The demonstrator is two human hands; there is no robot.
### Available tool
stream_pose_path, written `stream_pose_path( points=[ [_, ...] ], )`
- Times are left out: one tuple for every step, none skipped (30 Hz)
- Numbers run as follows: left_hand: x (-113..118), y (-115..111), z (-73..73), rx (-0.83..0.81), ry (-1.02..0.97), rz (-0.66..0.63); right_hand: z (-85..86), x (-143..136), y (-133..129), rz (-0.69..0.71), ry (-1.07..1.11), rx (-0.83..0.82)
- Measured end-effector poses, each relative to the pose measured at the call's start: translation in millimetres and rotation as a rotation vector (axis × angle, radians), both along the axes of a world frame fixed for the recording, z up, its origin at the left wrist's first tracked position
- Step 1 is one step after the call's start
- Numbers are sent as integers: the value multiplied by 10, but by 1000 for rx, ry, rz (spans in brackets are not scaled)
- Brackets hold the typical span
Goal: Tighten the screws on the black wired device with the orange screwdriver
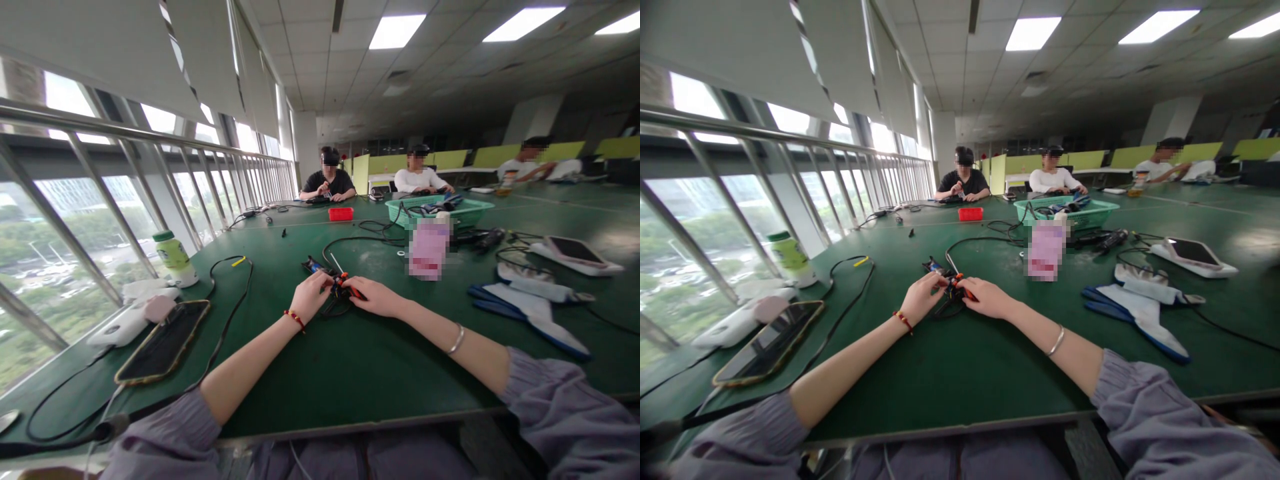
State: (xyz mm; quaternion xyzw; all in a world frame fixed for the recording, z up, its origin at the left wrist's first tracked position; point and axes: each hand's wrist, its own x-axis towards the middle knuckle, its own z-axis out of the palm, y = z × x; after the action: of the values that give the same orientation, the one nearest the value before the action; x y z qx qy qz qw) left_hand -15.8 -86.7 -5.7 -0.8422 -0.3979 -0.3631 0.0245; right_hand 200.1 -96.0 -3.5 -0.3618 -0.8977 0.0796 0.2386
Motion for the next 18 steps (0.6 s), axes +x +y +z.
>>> stream_pose_path(
  points=[
    [0,-10,4,3,17,9,1,0,-1,1,0,3],
    [-1,-19,8,7,34,18,2,1,-2,2,0,5],
    [-2,-25,11,10,51,27,3,1,-2,3,-1,8],
    [-4,-29,15,13,70,34,3,1,-2,4,-1,11],
    [-7,-30,18,16,89,38,2,1,-3,5,-2,15],
    [-10,-30,21,21,107,40,2,0,-6,5,-3,20],
    [-14,-28,24,29,127,42,0,-3,-9,4,-4,26],
    [-17,-27,27,39,149,42,-4,-7,-14,2,-7,33],
    [-20,-25,30,49,171,42,-9,-12,-19,0,-10,41],
    [-22,-24,33,58,192,42,-15,-18,-23,-3,-13,51],
    [-23,-23,36,65,212,45,-23,-25,-27,-7,-17,61],
    [-22,-22,38,70,231,49,-31,-32,-29,-13,-19,72],
    [-20,-21,39,74,244,55,-37,-41,-29,-22,-18,83],
    [-18,-19,39,79,255,63,-39,-51,-29,-36,-12,95],
    [-15,-16,38,85,264,69,-34,-62,-29,-54,-3,107],
    [-12,-11,37,93,273,74,-20,-75,-30,-75,10,120],
    [-11,-6,36,102,281,78,6,-90,-33,-98,27,134],
    [-11,0,35,111,287,82,44,-109,-40,-121,44,147]
  ],
)
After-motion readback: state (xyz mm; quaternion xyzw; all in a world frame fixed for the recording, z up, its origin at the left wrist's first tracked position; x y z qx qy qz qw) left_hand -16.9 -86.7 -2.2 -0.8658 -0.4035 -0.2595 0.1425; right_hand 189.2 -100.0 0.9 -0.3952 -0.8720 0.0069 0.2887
